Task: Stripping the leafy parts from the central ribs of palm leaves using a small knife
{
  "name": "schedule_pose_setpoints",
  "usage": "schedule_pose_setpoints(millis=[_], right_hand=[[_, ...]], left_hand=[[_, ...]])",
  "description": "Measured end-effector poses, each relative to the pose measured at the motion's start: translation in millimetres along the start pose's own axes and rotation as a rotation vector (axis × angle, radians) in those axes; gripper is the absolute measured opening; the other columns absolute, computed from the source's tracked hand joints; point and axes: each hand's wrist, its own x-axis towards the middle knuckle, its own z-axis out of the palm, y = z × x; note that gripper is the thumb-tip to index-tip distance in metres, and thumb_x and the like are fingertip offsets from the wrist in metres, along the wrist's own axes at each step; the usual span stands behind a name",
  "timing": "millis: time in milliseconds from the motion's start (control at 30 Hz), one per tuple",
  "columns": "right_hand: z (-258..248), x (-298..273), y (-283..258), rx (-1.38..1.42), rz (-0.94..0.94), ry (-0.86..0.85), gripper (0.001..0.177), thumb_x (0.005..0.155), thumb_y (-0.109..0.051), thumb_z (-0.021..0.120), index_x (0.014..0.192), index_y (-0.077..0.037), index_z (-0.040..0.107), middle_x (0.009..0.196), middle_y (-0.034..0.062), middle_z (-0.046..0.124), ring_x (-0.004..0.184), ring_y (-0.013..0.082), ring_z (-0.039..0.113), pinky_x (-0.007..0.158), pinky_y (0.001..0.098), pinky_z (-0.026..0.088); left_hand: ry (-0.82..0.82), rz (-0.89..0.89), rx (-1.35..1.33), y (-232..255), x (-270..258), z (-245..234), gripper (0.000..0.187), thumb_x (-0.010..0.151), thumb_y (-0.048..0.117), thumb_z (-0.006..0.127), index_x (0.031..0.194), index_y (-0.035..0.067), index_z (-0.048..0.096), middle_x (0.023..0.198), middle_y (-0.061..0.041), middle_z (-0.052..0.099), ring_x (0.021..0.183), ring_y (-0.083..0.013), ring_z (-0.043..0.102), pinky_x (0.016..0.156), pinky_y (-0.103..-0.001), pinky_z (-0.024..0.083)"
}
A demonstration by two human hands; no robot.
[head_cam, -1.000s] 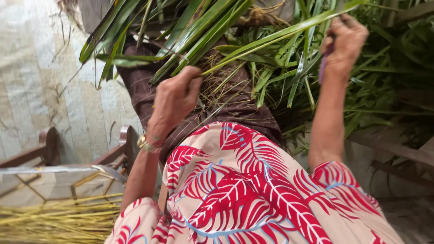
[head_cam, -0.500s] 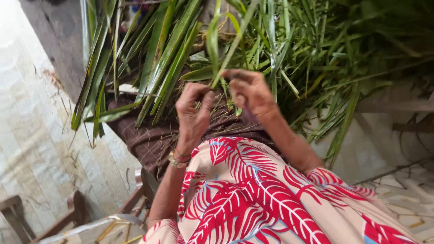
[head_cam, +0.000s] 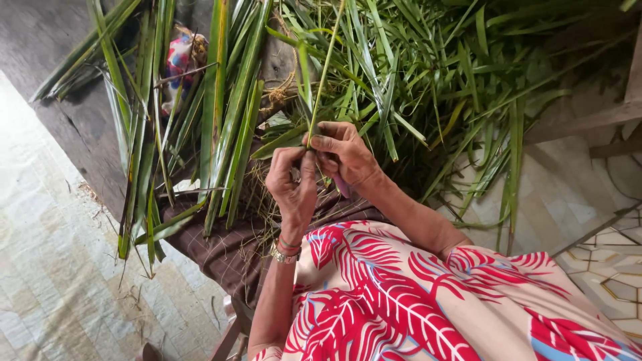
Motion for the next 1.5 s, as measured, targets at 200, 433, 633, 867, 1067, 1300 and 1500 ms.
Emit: schedule_pose_setpoints(millis=[200, 433, 633, 867, 1067, 1300, 1500], right_hand=[[8.4, 2.2, -4.5, -0.217, -0.148, 0.132, 0.013, 0.085, 0.007, 0.071, 0.079, -0.002, 0.064, 0.049, 0.0072, 0.048, 0.029, 0.0107, 0.043, 0.026, 0.0253, 0.034], [-70.6, 36.7, -6.2, -0.780, -0.230, 0.350, 0.006, 0.094, -0.008, 0.067, 0.092, -0.003, 0.069, 0.058, 0.0062, 0.058, 0.041, 0.0035, 0.048, 0.031, 0.0172, 0.036], [-140.4, 39.2, -28.0, -1.391, -0.078, 0.320, 0.053, 0.102, -0.018, 0.072, 0.140, 0.012, 0.051, 0.074, 0.0237, 0.070, 0.047, 0.0256, 0.059, 0.041, 0.0392, 0.047], [-10.1, -20.8, -47.6, -0.723, -0.013, -0.148, 0.036, 0.100, 0.000, 0.062, 0.136, -0.001, 0.060, 0.070, 0.0133, 0.063, 0.042, 0.0093, 0.054, 0.034, 0.0184, 0.042], [20.3, -21.6, -28.4, -0.378, 0.189, -0.269, 0.042, 0.094, 0.007, 0.063, 0.136, -0.001, 0.062, 0.067, 0.0157, 0.058, 0.037, 0.0140, 0.049, 0.029, 0.0206, 0.038], [-11.2, -7.2, -12.3, -0.215, 0.268, -0.204, 0.034, 0.091, 0.009, 0.066, 0.123, -0.002, 0.070, 0.075, 0.0150, 0.064, 0.043, 0.0151, 0.052, 0.029, 0.0216, 0.038], [-18.6, 30.8, -33.3, 0.001, 0.266, -0.225, 0.026, 0.102, -0.001, 0.069, 0.128, -0.005, 0.074, 0.074, 0.0063, 0.071, 0.042, 0.0096, 0.047, 0.034, 0.0228, 0.038]], left_hand=[[0.154, 0.107, 0.028, -6.6, 1.8, 14.7, 0.006, 0.093, 0.001, 0.071, 0.096, 0.007, 0.071, 0.087, -0.007, 0.065, 0.072, -0.0180, 0.067, 0.064, -0.030, 0.054], [0.223, 0.127, -0.251, 20.4, 14.7, 3.9, 0.008, 0.101, 0.001, 0.062, 0.106, 0.005, 0.068, 0.093, -0.007, 0.065, 0.070, -0.0158, 0.067, 0.062, -0.028, 0.056], [0.202, -0.173, -0.378, 13.8, 21.0, -21.8, 0.012, 0.104, 0.002, 0.057, 0.106, 0.000, 0.068, 0.080, -0.007, 0.065, 0.052, -0.0125, 0.065, 0.043, -0.026, 0.052], [0.091, -0.386, -0.377, -8.8, 7.2, -17.6, 0.012, 0.102, 0.006, 0.060, 0.107, 0.000, 0.071, 0.074, -0.009, 0.067, 0.055, -0.0107, 0.065, 0.045, -0.023, 0.051], [0.029, -0.369, -0.348, -8.2, 2.0, -24.0, 0.010, 0.100, 0.007, 0.065, 0.102, 0.003, 0.074, 0.069, -0.007, 0.064, 0.051, -0.0106, 0.064, 0.045, -0.024, 0.055], [-0.027, -0.398, -0.233, -21.6, -8.4, -35.6, 0.007, 0.098, 0.010, 0.068, 0.099, 0.008, 0.075, 0.079, -0.006, 0.072, 0.067, -0.0067, 0.062, 0.059, -0.025, 0.056], [-0.166, -0.575, -0.234, 6.5, -14.7, -61.2, 0.012, 0.097, 0.010, 0.064, 0.099, 0.001, 0.072, 0.082, -0.004, 0.074, 0.056, -0.0040, 0.048, 0.045, -0.020, 0.036]])
